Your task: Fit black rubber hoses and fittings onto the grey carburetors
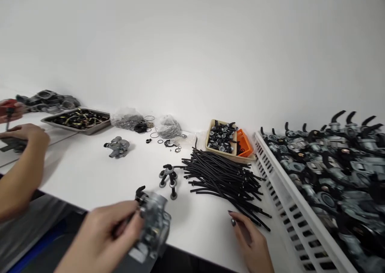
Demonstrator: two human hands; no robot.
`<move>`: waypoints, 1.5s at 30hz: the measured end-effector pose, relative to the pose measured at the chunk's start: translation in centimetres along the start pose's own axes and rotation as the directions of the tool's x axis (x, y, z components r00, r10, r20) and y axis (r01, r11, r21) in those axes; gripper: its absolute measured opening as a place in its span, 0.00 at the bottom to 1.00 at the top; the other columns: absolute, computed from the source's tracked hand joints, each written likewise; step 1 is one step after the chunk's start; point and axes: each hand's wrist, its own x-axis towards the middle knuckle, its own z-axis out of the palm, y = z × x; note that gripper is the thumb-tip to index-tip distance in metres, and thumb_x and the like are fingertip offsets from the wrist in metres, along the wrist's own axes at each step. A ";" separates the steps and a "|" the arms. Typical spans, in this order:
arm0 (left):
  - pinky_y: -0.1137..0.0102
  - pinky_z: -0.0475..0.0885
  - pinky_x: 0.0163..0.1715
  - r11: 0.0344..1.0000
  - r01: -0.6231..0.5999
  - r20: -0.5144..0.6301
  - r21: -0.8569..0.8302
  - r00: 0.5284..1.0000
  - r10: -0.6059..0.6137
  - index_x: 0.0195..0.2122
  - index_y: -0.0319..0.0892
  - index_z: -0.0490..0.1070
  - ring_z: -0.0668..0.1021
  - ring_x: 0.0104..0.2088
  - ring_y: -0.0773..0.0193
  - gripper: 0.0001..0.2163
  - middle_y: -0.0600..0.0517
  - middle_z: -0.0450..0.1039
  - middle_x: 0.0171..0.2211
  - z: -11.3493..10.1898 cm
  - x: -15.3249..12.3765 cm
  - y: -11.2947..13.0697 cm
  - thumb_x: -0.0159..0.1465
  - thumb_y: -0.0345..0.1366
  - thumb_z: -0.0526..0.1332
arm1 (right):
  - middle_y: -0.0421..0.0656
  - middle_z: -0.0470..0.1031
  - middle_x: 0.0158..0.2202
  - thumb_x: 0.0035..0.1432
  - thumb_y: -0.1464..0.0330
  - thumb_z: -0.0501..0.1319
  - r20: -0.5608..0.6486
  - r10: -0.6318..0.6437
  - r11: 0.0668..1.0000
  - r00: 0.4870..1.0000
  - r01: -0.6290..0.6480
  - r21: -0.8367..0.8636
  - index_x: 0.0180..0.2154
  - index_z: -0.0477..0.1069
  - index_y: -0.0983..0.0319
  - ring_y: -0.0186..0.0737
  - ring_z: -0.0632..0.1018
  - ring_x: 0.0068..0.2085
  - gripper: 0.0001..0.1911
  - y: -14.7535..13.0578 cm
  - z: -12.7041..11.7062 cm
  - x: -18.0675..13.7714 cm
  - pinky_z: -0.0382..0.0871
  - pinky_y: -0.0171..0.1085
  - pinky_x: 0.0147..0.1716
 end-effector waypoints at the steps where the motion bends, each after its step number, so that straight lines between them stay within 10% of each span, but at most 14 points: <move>1: 0.74 0.56 0.15 0.997 -0.070 0.074 -0.023 0.995 0.071 0.15 0.44 0.54 0.63 0.14 0.70 0.21 0.57 0.58 0.12 1.7 0.3 0.7 0.64 0.44 0.52 | 0.49 0.81 0.46 0.60 0.58 0.58 -0.006 -0.018 1.000 1.000 0.018 -0.010 0.44 0.78 0.58 0.48 0.81 0.48 0.17 -0.2 0.0 0.0 0.77 0.39 0.47; 7: 0.69 0.57 0.18 0.970 -0.240 0.217 0.038 0.950 0.227 0.18 0.45 0.59 0.69 0.15 0.66 0.16 0.55 0.66 0.15 10.4 2.8 3.2 0.64 0.39 0.52 | 0.49 0.81 0.44 0.61 0.65 0.57 -0.062 -0.120 0.993 0.991 0.119 -0.024 0.43 0.78 0.59 0.47 0.81 0.46 0.13 -1.7 0.2 0.5 0.77 0.40 0.46; 15: 0.65 0.54 0.20 0.931 -0.353 0.238 0.090 0.916 0.324 0.21 0.46 0.66 0.74 0.18 0.61 0.13 0.51 0.74 0.19 15.8 3.4 4.6 0.63 0.37 0.53 | 0.48 0.82 0.39 0.60 0.66 0.57 -0.118 -0.266 0.964 0.957 0.259 -0.066 0.40 0.77 0.60 0.47 0.81 0.40 0.11 -7.2 -1.4 8.1 0.75 0.43 0.43; 25: 0.61 0.69 0.32 0.964 -0.228 0.062 -0.139 0.969 0.238 0.30 0.47 0.64 0.73 0.34 0.53 0.12 0.47 0.70 0.32 17.8 2.3 3.0 0.53 0.44 0.66 | 0.45 0.80 0.40 0.63 0.71 0.58 -0.076 -0.301 0.925 0.951 0.272 -0.265 0.43 0.74 0.62 0.40 0.80 0.41 0.09 -10.6 2.0 23.7 0.74 0.44 0.46; 29: 0.51 0.65 0.55 0.898 -0.067 0.139 -0.434 0.980 0.140 0.52 0.46 0.62 0.67 0.55 0.43 0.36 0.41 0.65 0.53 18.4 1.6 1.4 0.42 0.41 0.74 | 0.47 0.74 0.50 0.64 0.65 0.61 0.026 -0.316 0.861 0.949 0.298 -0.411 0.49 0.71 0.62 0.44 0.77 0.48 0.13 -10.9 4.6 28.2 0.73 0.50 0.48; 36: 0.54 0.55 0.64 0.810 0.276 0.516 -0.518 0.855 0.038 0.64 0.46 0.52 0.60 0.64 0.43 0.54 0.40 0.57 0.63 18.6 1.7 0.7 0.37 0.44 0.77 | 0.47 0.72 0.53 0.65 0.65 0.60 0.029 -0.316 0.850 0.948 0.297 -0.436 0.50 0.71 0.61 0.45 0.76 0.50 0.13 -9.2 6.3 30.6 0.72 0.49 0.49; 45: 0.52 0.55 0.65 0.807 0.250 0.512 -0.535 0.856 0.074 0.64 0.46 0.54 0.61 0.64 0.43 0.56 0.40 0.59 0.64 18.9 1.7 0.5 0.34 0.44 0.78 | 0.45 0.75 0.45 0.65 0.64 0.60 -0.353 -0.156 0.968 0.923 0.215 0.133 0.48 0.70 0.64 0.40 0.78 0.40 0.14 -9.0 4.8 29.8 0.75 0.44 0.40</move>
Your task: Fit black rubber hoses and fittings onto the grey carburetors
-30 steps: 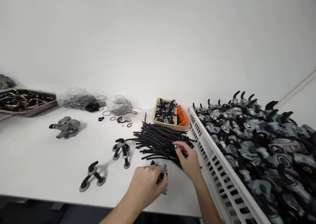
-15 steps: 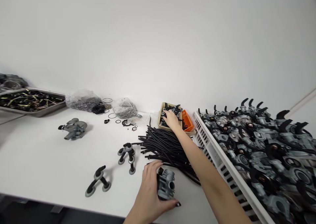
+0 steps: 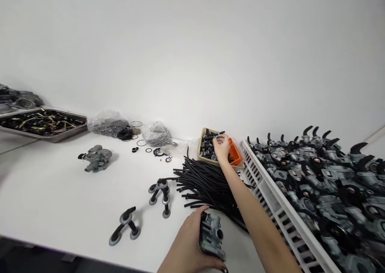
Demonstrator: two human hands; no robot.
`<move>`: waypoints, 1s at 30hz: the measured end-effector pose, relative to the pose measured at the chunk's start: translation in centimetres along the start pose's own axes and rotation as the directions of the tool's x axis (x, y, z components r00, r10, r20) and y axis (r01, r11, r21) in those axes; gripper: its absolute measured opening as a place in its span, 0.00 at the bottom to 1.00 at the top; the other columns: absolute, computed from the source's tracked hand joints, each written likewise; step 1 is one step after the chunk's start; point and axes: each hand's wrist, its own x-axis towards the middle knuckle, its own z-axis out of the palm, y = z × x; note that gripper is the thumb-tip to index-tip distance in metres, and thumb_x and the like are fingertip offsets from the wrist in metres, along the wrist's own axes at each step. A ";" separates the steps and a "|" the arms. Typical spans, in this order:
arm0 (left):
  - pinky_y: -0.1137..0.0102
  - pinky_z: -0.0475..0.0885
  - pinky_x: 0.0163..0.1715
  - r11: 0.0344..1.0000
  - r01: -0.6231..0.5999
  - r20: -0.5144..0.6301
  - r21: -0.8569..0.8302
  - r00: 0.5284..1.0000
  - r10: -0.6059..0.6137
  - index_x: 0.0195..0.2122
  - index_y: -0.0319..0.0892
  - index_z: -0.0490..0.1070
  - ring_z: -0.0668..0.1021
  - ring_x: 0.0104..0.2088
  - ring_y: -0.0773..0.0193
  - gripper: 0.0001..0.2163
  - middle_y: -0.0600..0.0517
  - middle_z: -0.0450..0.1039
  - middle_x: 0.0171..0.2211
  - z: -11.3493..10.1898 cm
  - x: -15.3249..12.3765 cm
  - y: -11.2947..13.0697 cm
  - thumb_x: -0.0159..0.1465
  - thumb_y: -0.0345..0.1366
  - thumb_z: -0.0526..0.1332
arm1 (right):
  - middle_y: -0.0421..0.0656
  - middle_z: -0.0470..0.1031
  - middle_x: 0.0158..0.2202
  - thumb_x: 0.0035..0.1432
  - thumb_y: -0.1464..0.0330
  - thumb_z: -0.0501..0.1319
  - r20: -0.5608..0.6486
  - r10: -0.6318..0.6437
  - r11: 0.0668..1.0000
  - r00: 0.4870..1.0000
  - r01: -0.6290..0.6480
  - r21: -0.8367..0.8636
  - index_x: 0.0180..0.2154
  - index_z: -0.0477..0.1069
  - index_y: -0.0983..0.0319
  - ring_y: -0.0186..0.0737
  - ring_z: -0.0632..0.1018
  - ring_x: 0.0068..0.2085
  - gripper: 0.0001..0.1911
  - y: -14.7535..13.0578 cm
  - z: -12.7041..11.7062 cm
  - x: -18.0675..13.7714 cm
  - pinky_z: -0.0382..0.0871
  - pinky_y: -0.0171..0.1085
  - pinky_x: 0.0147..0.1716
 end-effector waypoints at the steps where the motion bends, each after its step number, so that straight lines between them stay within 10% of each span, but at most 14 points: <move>1: 0.52 0.55 0.64 1.000 -0.009 -0.001 -0.008 1.000 0.009 0.64 0.47 0.54 0.62 0.63 0.43 0.55 0.40 0.59 0.64 0.0 0.0 0.0 0.35 0.43 0.78 | 0.45 0.75 0.44 0.65 0.63 0.60 -0.030 0.036 0.995 0.999 -0.033 0.094 0.48 0.69 0.64 0.40 0.78 0.40 0.13 -0.2 -0.5 -0.4 0.75 0.43 0.39; 7: 0.48 0.57 0.63 0.997 -0.061 -0.028 -0.050 0.998 0.060 0.63 0.50 0.55 0.63 0.63 0.43 0.50 0.42 0.61 0.62 0.0 -0.1 0.1 0.39 0.37 0.77 | 0.42 0.79 0.38 0.56 0.66 0.63 0.045 0.235 0.813 0.971 -0.222 0.538 0.36 0.69 0.59 0.38 0.80 0.37 0.06 -1.5 -4.8 -5.8 0.76 0.39 0.38; 15: 0.55 0.67 0.56 0.990 -0.141 -0.064 0.012 0.988 0.142 0.61 0.49 0.58 0.71 0.56 0.48 0.43 0.44 0.67 0.57 0.1 -0.1 0.2 0.44 0.37 0.75 | 0.47 0.80 0.48 0.50 0.64 0.64 0.265 0.360 0.614 0.895 -0.440 0.655 0.42 0.72 0.57 0.41 0.81 0.39 0.15 -3.0 -7.1 -16.2 0.75 0.41 0.39; 30: 0.60 0.63 0.60 0.933 -0.324 -0.033 0.157 0.942 0.333 0.66 0.42 0.51 0.69 0.60 0.52 0.41 0.42 0.64 0.62 0.4 0.1 0.8 0.54 0.41 0.69 | 0.43 0.82 0.45 0.59 0.64 0.60 0.226 0.315 0.483 0.922 -0.361 0.798 0.37 0.62 0.55 0.37 0.81 0.45 0.07 -2.7 -9.8 -25.9 0.72 0.38 0.48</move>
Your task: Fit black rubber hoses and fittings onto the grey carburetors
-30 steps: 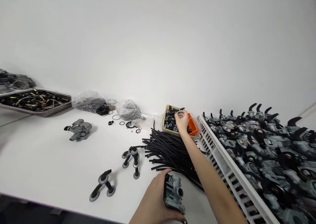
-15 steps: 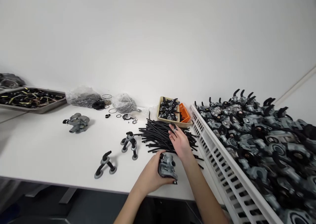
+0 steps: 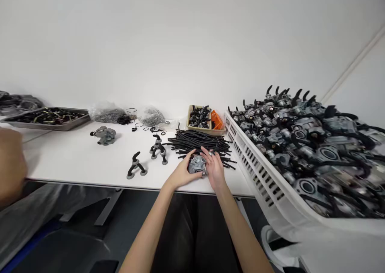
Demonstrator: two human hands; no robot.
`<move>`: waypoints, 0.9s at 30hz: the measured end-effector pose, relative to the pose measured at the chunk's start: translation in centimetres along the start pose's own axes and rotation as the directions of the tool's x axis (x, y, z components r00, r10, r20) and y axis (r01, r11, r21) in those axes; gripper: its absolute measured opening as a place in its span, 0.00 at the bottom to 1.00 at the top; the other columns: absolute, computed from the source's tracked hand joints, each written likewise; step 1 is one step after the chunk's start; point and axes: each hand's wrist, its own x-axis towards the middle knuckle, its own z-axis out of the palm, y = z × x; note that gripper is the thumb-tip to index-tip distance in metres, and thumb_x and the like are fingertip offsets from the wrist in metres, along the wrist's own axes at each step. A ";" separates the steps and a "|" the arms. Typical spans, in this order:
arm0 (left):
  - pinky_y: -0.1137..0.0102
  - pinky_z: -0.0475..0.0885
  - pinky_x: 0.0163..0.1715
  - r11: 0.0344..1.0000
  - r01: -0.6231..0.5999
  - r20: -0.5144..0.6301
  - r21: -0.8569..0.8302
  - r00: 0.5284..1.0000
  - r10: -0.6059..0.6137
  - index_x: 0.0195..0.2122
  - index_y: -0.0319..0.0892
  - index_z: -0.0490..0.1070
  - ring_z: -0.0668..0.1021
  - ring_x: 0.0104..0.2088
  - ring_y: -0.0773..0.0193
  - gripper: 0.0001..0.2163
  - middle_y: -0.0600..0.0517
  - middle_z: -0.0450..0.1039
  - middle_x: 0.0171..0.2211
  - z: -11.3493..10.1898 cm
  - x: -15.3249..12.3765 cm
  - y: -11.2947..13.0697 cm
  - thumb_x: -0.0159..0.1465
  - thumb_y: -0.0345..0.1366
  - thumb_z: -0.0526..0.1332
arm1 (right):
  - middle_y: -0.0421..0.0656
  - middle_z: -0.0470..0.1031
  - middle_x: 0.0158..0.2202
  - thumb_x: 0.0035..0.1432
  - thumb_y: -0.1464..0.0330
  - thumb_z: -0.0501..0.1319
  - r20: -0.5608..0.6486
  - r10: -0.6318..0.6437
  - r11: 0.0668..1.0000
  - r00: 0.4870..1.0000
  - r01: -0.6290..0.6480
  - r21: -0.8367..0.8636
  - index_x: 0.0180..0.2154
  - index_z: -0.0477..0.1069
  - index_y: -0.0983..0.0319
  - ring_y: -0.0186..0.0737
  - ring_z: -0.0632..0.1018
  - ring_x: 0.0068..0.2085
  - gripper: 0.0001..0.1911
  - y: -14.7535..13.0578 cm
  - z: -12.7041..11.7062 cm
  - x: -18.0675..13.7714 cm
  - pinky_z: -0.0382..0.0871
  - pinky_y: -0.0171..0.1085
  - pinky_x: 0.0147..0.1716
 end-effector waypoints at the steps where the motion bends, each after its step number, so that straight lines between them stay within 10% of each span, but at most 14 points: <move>1: 0.60 0.63 0.60 1.000 -0.009 -0.002 0.017 1.000 0.009 0.67 0.42 0.50 0.69 0.61 0.52 0.42 0.42 0.63 0.63 0.1 0.0 0.0 0.54 0.41 0.69 | 0.43 0.83 0.45 0.59 0.64 0.59 -0.008 -0.006 1.000 1.000 0.006 0.020 0.37 0.62 0.55 0.36 0.81 0.45 0.06 0.0 -0.2 -0.2 0.72 0.38 0.48; 27: 0.49 0.70 0.53 0.949 -0.054 -0.212 0.311 0.969 0.125 0.59 0.43 0.63 0.72 0.54 0.51 0.22 0.43 0.65 0.59 2.8 0.1 1.3 0.65 0.41 0.61 | 0.46 0.74 0.48 0.64 0.65 0.61 -0.117 -0.024 0.990 0.993 0.040 0.132 0.49 0.70 0.64 0.42 0.78 0.44 0.14 0.0 -1.5 -0.9 0.76 0.45 0.42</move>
